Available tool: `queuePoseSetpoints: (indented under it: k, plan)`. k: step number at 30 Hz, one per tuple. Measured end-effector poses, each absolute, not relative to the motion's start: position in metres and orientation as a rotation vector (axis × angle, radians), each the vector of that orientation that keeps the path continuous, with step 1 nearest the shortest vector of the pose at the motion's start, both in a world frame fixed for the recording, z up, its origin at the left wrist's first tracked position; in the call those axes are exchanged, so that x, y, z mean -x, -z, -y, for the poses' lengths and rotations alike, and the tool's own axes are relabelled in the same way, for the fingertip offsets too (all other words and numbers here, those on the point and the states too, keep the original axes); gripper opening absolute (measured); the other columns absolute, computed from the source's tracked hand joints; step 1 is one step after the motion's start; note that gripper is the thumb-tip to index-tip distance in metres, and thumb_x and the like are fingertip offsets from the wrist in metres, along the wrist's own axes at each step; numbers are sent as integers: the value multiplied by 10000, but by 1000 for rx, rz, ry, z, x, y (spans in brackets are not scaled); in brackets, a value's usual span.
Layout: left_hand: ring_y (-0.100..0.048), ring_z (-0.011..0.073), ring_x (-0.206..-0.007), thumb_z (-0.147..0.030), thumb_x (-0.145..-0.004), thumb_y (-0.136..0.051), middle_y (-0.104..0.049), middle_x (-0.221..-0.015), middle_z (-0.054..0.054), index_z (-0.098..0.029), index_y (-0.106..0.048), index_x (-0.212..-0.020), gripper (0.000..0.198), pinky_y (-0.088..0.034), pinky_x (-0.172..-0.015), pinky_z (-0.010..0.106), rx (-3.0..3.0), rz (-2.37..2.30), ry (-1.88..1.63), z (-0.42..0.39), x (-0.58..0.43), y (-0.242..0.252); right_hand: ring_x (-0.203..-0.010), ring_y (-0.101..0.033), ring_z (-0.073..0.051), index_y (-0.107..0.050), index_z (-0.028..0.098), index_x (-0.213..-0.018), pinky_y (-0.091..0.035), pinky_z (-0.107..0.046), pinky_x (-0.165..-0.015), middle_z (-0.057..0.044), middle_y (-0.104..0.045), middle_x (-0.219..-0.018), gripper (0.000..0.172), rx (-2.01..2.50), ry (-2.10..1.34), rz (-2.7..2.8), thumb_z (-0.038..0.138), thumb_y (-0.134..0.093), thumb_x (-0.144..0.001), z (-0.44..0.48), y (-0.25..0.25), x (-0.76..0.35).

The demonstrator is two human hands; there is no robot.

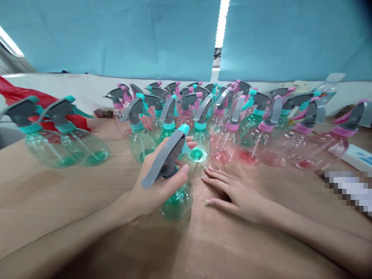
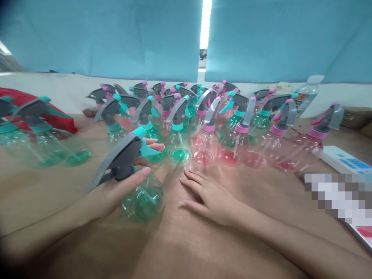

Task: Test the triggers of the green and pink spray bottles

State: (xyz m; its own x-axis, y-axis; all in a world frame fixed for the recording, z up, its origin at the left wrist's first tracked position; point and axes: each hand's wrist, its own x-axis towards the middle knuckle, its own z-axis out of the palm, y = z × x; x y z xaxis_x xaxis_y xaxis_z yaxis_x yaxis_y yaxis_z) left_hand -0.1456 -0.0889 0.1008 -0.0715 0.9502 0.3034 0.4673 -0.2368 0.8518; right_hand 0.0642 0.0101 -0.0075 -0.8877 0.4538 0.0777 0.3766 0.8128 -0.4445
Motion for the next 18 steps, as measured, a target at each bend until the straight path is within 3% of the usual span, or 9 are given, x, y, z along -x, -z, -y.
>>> queuePoseSetpoints:
  k: [13,18]
  plan:
    - [-666,169,-846,-176,-816,-531,-589,-1312,136,-140,-477,-1272,461,-540,-684,292,-1738,-1534,-1304,86,147,-97,-1438,-268,-296,-392,199,-1476,-278,-531,-1151,-88,-307,-1561,691,675,-626,2841,630,-408,-936,-9,5,-64]
    - [-660,148,-770,-194,-808,-536,-589,-1316,128,-160,-472,-1280,477,-537,-665,288,-1761,-1524,-1299,85,147,-96,-1441,-261,-294,-392,205,-1476,-277,-526,-1153,-82,-311,-1561,689,664,-623,2834,631,-412,-934,-9,6,-64]
